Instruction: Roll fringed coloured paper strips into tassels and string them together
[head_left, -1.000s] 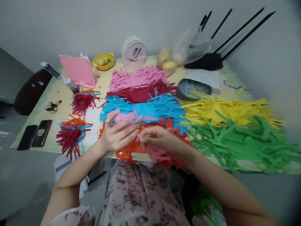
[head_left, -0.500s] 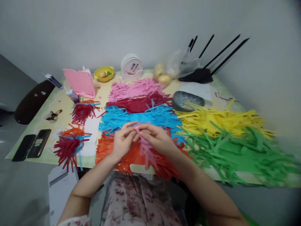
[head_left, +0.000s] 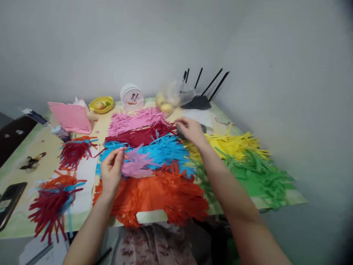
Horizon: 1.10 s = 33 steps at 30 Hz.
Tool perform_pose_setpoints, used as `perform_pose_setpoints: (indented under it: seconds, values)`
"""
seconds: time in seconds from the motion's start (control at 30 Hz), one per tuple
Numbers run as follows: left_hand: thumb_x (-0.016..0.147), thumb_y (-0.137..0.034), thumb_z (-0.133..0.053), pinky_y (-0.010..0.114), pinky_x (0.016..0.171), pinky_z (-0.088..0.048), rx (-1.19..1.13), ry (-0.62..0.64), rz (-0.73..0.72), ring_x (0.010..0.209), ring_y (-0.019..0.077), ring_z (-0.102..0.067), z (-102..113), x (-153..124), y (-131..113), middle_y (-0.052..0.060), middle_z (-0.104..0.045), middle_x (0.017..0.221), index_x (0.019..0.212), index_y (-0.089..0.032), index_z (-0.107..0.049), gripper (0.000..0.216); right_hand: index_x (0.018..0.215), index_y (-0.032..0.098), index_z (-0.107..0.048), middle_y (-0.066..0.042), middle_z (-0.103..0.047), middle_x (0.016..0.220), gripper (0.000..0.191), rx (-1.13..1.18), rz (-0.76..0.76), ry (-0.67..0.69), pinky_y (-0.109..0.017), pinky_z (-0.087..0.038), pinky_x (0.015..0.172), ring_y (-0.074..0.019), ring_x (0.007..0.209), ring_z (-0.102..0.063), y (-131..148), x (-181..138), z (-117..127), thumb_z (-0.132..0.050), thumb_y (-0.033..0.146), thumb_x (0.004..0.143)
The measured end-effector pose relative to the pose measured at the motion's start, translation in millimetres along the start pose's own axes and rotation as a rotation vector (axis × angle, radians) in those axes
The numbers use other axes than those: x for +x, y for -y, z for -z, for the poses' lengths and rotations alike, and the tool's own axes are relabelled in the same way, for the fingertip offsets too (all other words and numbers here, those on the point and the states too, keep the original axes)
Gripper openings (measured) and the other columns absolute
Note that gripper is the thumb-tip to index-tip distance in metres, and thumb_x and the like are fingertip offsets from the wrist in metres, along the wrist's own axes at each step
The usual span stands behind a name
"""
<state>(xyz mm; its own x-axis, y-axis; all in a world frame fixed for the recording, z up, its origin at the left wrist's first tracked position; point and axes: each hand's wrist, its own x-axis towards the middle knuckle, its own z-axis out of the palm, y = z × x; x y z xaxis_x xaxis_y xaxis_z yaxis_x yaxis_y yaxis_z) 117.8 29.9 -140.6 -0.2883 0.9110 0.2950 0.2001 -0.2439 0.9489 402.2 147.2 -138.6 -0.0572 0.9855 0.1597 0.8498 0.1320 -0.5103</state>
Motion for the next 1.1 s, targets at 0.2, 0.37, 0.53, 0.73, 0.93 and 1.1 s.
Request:
perform_pose_setpoints:
  seconds: [0.2, 0.37, 0.53, 0.73, 0.93, 1.1]
  values:
    - [0.091, -0.038, -0.059, 0.027, 0.084, -0.048, 0.135, 0.192, -0.052, 0.087, 0.0180, -0.064, -0.7, -3.2, -2.9, 0.004, -0.069, 0.083, 0.089, -0.018, -0.076, 0.026, 0.119, 0.016, -0.062, -0.009, -0.064, 0.121, 0.031, -0.241, -0.147, 0.255, -0.042, -0.055, 0.089, -0.0213, 0.104, -0.064, -76.7, 70.2, -22.7, -0.062, 0.034, 0.094]
    - [0.091, -0.035, -0.060, 0.027, 0.079, -0.048, 0.163, 0.266, -0.029, 0.080, 0.0169, -0.064, -5.8, -9.8, 2.3, 0.003, -0.070, 0.080, 0.090, -0.019, -0.077, 0.023, 0.123, 0.015, -0.060, -0.011, -0.062, 0.123, 0.035, -0.354, -0.147, 0.382, -0.041, -0.055, 0.089, -0.0227, 0.107, -0.064, -89.5, 77.4, -48.4, -0.063, 0.034, 0.093]
    - [0.087, -0.036, -0.064, 0.024, 0.072, -0.048, 0.118, 0.220, 0.046, 0.072, 0.0146, -0.063, -9.9, -12.0, 2.4, 0.001, -0.069, 0.074, 0.092, -0.017, -0.074, 0.022, 0.123, 0.014, -0.060, -0.012, -0.062, 0.123, 0.036, -0.424, -0.135, 0.458, -0.041, -0.055, 0.089, -0.0230, 0.107, -0.064, -92.4, 83.7, -51.4, -0.063, 0.035, 0.093]
    - [0.086, -0.035, -0.065, 0.025, 0.070, -0.047, 0.120, 0.190, 0.020, 0.071, 0.0142, -0.063, -16.6, -17.9, -2.8, 0.003, -0.070, 0.078, 0.086, -0.017, -0.074, 0.020, 0.122, 0.013, -0.061, -0.013, -0.062, 0.123, 0.037, -0.459, -0.157, 0.491, -0.041, -0.055, 0.089, -0.0227, 0.106, -0.064, -85.4, 82.0, -52.5, -0.064, 0.035, 0.093]
    - [0.087, -0.032, -0.065, 0.028, 0.073, -0.047, 0.196, 0.155, -0.061, 0.077, 0.0169, -0.063, -13.8, -24.7, -2.6, 0.004, -0.072, 0.081, 0.085, -0.018, -0.074, 0.017, 0.114, 0.013, -0.064, -0.010, -0.067, 0.114, 0.030, -0.431, -0.156, 0.417, -0.040, -0.054, 0.088, -0.0212, 0.100, -0.066, -81.0, 74.3, -38.0, -0.062, 0.036, 0.094]
    - [0.088, -0.028, -0.064, 0.029, 0.074, -0.046, 0.305, 0.127, -0.208, 0.077, 0.0171, -0.061, -7.3, -30.5, -3.4, 0.003, -0.071, 0.078, 0.081, -0.019, -0.071, 0.013, 0.106, 0.012, -0.065, -0.017, -0.073, 0.108, 0.023, -0.362, -0.126, 0.121, -0.032, -0.048, 0.089, -0.0277, 0.108, -0.067, -54.7, 46.1, -5.9, -0.050, 0.022, 0.093]
